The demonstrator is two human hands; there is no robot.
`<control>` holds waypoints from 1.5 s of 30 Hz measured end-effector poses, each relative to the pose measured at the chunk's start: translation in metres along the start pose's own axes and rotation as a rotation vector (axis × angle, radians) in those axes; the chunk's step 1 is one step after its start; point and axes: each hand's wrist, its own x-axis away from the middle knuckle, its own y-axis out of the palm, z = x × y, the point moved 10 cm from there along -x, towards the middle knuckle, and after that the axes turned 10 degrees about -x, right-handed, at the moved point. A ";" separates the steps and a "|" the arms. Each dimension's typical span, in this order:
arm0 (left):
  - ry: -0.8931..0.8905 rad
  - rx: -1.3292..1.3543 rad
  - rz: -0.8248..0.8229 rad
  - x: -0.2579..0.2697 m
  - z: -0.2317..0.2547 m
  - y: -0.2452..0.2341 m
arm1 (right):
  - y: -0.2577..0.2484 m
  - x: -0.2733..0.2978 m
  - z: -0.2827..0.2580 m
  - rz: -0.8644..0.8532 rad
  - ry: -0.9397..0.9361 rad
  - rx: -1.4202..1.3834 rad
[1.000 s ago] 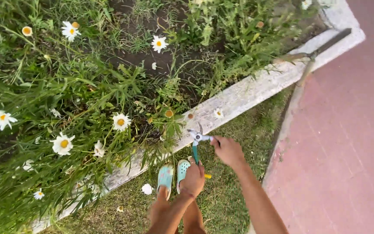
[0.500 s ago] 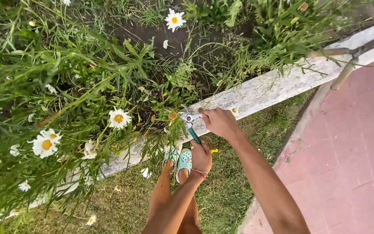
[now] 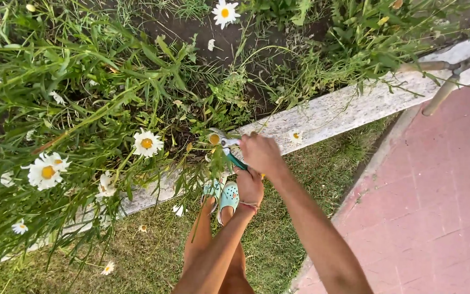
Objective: Pruning dead or overgrown daisy stems in a garden bed using hand shears.
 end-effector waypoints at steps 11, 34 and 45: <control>0.222 -0.363 -0.451 0.049 0.041 -0.071 | -0.005 0.056 0.051 0.020 0.202 -0.267; 0.057 0.307 -0.495 0.015 0.028 0.127 | -0.029 0.022 0.112 0.006 0.259 0.483; 0.119 0.035 -0.591 0.002 0.007 0.120 | 0.029 0.030 0.111 0.068 0.436 0.002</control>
